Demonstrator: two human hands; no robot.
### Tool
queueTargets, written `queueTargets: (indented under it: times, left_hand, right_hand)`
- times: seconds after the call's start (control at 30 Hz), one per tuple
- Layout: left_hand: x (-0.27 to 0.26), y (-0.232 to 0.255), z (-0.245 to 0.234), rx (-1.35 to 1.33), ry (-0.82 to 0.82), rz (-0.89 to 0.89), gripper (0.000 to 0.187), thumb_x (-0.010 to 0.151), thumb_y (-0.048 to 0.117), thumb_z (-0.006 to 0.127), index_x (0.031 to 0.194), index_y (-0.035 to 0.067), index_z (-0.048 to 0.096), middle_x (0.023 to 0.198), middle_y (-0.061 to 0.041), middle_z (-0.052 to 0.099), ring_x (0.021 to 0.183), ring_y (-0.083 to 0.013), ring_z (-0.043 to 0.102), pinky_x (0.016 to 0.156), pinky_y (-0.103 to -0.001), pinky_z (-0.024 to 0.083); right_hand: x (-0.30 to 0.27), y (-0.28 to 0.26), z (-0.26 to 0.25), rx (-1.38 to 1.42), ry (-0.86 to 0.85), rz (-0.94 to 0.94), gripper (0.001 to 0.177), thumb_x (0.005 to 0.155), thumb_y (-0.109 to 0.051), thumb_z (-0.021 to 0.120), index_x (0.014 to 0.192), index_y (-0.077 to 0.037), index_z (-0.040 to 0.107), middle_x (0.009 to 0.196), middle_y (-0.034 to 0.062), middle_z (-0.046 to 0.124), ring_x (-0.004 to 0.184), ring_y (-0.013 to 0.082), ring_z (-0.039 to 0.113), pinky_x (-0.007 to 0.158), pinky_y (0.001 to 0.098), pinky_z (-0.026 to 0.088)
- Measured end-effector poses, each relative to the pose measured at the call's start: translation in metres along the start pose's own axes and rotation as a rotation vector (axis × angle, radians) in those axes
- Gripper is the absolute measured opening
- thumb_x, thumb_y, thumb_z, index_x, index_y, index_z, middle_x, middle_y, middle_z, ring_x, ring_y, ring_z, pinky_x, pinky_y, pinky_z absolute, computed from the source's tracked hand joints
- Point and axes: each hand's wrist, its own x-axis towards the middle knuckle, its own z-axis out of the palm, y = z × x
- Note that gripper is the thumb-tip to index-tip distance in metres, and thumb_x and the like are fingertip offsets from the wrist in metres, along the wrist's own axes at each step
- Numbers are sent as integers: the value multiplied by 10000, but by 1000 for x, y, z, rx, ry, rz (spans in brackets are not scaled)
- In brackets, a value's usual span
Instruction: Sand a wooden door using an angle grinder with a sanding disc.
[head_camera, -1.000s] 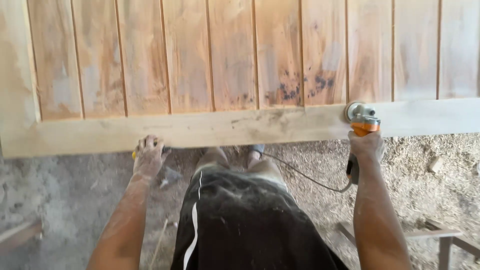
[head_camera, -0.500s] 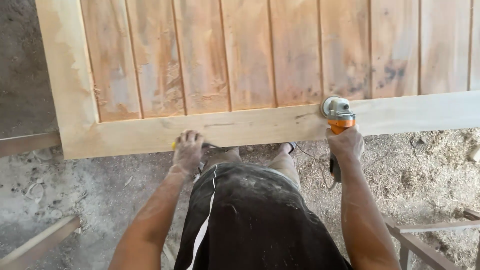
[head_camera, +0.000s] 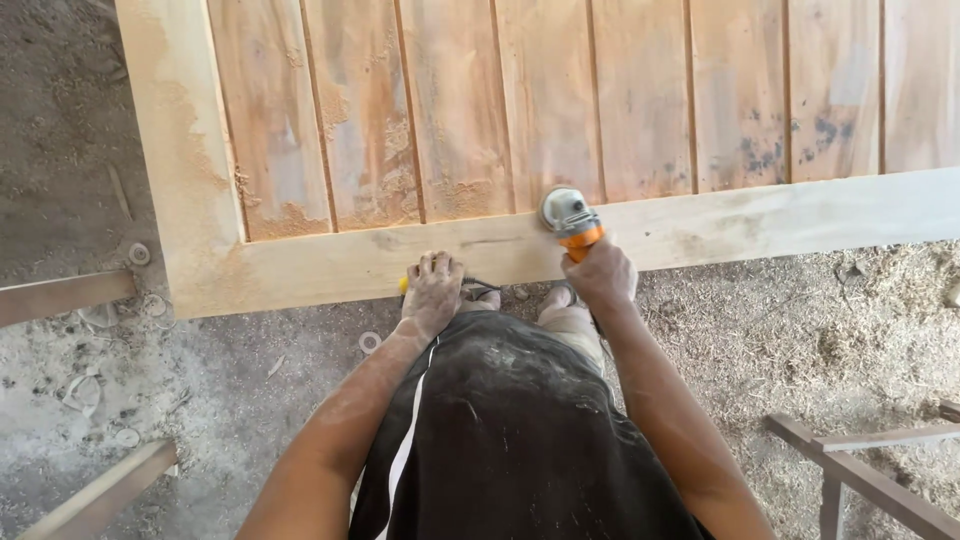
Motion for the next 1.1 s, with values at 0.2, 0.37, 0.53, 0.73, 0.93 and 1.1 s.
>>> queueTargets:
  times: [0.2,0.37,0.53,0.73,0.93,1.1]
  left_hand:
    - [-2,-5,4,-3,0,49,523,798,293,778,1231,57,605,1311,-142,541,1265,-360,493,945,-528,443]
    - [-1,-8,5,-8,36,48,508,792,278,754,1224,53,610,1318,-144,548,1253,-362,504,939,-524,449]
    - [-1,-7,9,46,81,79,384,862,279,691,1185,80,631,1287,-130,574,1228,-348,524,913,-517,465]
    - [0,-2,-2,71,68,56,425,818,319,717,1169,96,630,1272,-114,566,1231,-344,517,922,-514,469]
    - [-1,-4,4,59,4,46,447,866,321,730,1226,81,617,1300,-113,535,1221,-331,501,934,-509,461]
    - [5,0,2,63,17,60,446,854,303,734,1218,74,613,1310,-120,533,1241,-337,491,951,-518,452]
  right_hand:
    - [-27,-25,2,-63,-26,-103,564,808,-344,806,1150,33,563,874,213,736,828,372,743,774,493,596]
    - [-20,17,-8,-111,-88,-106,559,842,-351,744,1214,14,541,885,204,749,810,373,754,741,496,614]
    - [13,101,-46,-227,141,-25,547,820,-395,792,1178,-29,599,834,165,719,784,327,714,731,467,578]
    - [69,220,-94,-40,237,266,555,847,-403,833,1181,-15,619,955,118,679,766,214,661,676,397,600]
    - [86,250,-133,121,232,409,596,829,-343,816,1251,1,573,966,142,676,702,223,684,607,364,606]
    - [78,203,-100,46,191,422,585,855,-439,828,1176,-2,606,967,124,688,729,211,669,647,369,597]
